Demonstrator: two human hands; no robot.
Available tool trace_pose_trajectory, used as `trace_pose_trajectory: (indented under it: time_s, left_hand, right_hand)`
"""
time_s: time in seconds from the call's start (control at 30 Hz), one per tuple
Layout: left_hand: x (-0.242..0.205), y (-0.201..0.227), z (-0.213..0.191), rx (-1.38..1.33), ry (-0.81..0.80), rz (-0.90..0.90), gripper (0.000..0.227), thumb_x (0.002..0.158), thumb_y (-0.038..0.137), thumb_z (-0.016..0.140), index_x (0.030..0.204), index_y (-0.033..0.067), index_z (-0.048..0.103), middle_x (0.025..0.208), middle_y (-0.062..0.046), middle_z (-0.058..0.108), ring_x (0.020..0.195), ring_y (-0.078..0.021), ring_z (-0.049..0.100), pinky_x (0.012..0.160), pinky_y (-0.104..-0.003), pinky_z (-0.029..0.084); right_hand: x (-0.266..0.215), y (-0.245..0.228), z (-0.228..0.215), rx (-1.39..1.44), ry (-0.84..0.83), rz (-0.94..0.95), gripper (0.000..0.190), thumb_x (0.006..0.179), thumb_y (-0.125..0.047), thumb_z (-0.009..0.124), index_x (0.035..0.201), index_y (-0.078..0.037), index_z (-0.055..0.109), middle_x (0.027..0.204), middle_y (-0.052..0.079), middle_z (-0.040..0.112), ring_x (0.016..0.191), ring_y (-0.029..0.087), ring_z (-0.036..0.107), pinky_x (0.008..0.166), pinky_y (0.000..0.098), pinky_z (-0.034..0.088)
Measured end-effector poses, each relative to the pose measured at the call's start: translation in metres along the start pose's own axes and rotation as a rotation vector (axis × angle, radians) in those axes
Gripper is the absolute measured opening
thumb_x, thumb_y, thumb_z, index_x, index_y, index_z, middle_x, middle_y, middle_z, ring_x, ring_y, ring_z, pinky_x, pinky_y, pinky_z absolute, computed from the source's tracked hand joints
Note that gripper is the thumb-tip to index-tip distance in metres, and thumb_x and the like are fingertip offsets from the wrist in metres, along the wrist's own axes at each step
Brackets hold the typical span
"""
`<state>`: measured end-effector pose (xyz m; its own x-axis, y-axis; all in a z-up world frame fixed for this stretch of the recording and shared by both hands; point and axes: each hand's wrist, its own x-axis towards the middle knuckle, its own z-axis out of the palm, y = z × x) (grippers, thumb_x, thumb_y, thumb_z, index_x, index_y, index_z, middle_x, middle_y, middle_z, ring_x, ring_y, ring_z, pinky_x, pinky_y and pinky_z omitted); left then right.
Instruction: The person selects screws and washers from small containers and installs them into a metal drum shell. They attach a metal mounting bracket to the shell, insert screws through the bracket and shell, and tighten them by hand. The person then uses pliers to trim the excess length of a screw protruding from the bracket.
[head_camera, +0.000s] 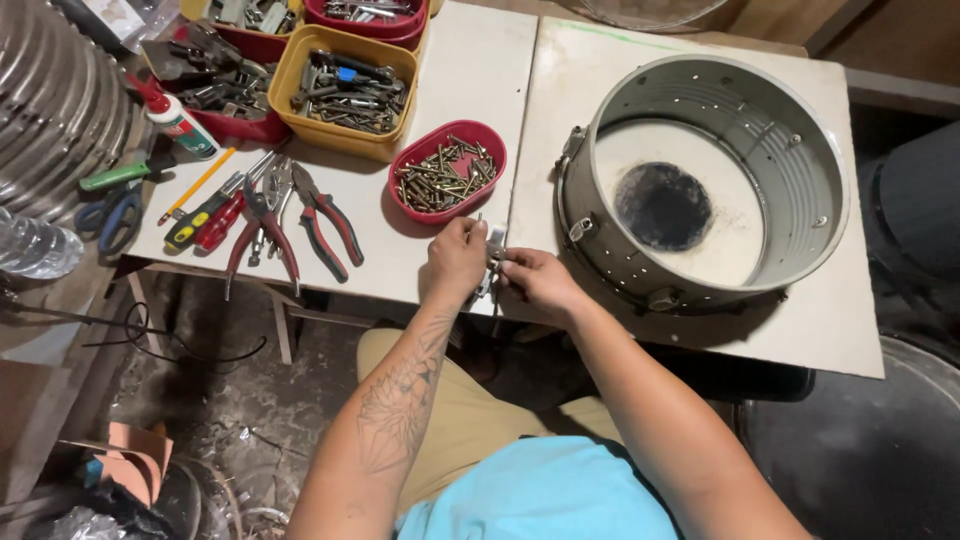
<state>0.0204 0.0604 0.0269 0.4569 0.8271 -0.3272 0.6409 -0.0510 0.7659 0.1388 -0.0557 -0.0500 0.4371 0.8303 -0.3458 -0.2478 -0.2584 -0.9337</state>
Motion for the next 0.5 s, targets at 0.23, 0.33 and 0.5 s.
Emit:
trace_pose_trajectory:
  time_s: [0.23,0.33,0.5]
  left_hand:
    - [0.005,-0.022,0.018,-0.169,0.157,0.083,0.034,0.095,0.042,0.061,0.109,0.0159,0.077,0.103,-0.013,0.078,0.113,-0.0364,0.069,0.097,-0.050,0.052]
    - [0.011,-0.035,0.009,-0.091,0.109,0.004,0.030,0.087,0.053,0.066,0.104,0.0322,0.078,0.080,0.006,0.074,0.091,-0.0189,0.074,0.081,-0.036,0.059]
    - [-0.006,-0.042,-0.019,-0.013,0.055,0.097,0.028,0.081,0.047,0.075,0.099,0.0263,0.082,0.074,-0.006,0.072,0.087,-0.0309,0.074,0.078,-0.044,0.058]
  right_hand:
    - [-0.010,-0.016,-0.017,0.223,0.169,0.179,0.032,0.092,-0.001,0.053,0.120,0.012,0.063,0.071,0.010,0.058,0.051,0.015,0.055,0.043,0.0249,0.042]
    - [-0.009,-0.018,-0.017,0.236,0.206,0.176,0.031,0.091,-0.008,0.055,0.112,0.010,0.068,0.071,0.011,0.058,0.052,0.015,0.056,0.043,0.0258,0.041]
    - [-0.005,-0.020,-0.002,-0.254,0.272,0.082,0.046,0.083,-0.047,0.084,0.095,-0.002,0.081,0.067,0.012,0.068,0.056,0.019,0.061,0.051,0.0340,0.049]
